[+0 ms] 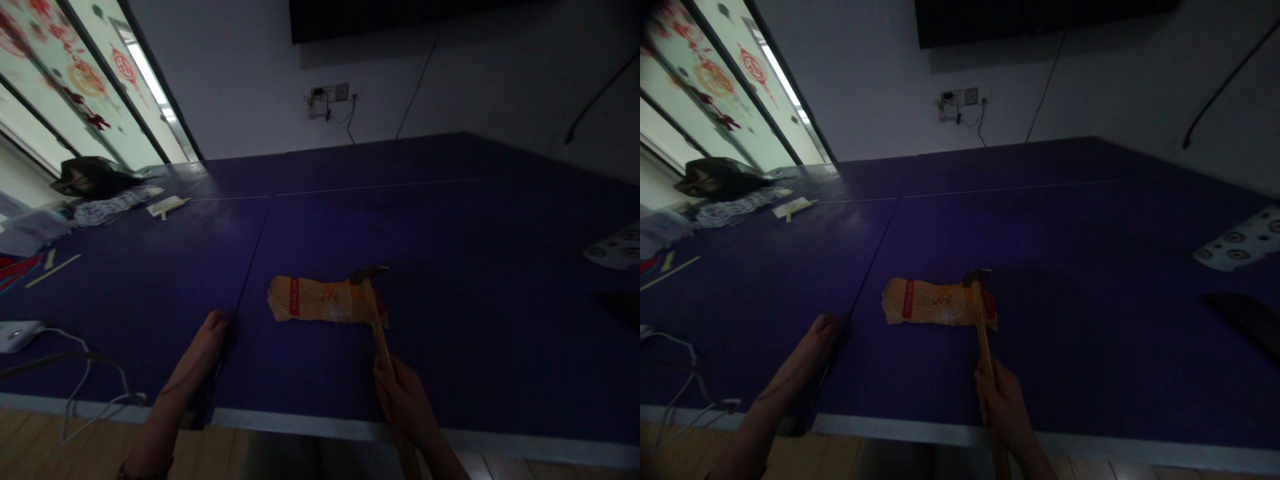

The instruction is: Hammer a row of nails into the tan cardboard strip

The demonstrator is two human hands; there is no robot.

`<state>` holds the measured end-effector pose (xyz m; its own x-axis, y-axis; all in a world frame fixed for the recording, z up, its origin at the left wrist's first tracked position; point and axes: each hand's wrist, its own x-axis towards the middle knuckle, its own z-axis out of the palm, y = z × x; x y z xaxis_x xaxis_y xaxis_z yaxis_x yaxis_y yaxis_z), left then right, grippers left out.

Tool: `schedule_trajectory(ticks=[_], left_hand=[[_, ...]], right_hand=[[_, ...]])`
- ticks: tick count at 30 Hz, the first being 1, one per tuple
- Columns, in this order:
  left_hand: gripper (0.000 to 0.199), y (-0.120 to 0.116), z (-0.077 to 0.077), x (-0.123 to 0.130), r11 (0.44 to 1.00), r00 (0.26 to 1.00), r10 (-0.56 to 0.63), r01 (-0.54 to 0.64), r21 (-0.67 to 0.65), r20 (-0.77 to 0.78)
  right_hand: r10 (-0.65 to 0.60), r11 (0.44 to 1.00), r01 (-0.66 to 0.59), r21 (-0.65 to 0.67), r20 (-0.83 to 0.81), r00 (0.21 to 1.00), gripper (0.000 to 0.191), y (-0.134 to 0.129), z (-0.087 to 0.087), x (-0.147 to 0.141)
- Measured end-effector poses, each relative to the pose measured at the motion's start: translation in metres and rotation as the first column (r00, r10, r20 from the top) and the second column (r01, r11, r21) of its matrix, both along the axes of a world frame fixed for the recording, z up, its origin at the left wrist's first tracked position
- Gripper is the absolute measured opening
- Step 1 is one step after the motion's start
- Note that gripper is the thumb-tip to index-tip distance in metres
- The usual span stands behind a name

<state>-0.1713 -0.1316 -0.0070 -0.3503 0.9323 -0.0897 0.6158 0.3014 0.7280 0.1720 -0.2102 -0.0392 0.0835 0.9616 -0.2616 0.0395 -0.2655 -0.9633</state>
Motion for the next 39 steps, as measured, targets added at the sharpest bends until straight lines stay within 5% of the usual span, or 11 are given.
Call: schedule_trajectory(ticks=[7, 14, 20, 28, 39], left_hand=[[0.017, 0.004, 0.02, 0.034, 0.903, 0.922, -0.343, 0.376, 0.206, -0.178], [0.009, 0.04, 0.013, 0.103, 0.835, 0.906, -0.414, 0.34, 0.433, 0.087], [0.003, 0.064, -0.007, 0.145, 0.773, 0.829, -0.55, 0.459, 0.438, 0.102], [0.002, 0.062, -0.023, 0.148, 0.765, 0.782, -0.603, 0.512, 0.391, 0.155], [0.01, 0.063, -0.021, 0.145, 0.667, 0.748, -0.658, 0.633, 0.392, -0.087]], right_hand=[[0.027, 0.999, -0.028, 0.04, 0.037, 0.999, 0.021, 0.002, 0.005, -0.002], [0.066, 0.992, -0.079, 0.097, 0.128, 0.989, 0.017, 0.003, 0.006, 0.0], [0.051, 0.991, -0.076, 0.108, 0.216, 0.975, 0.017, 0.005, 0.013, 0.0], [0.075, 0.996, -0.08, 0.033, 0.131, 0.989, 0.02, 0.003, 0.012, 0.001], [0.093, 0.993, -0.089, -0.073, 0.05, 0.994, 0.023, 0.002, 0.014, -0.002]])
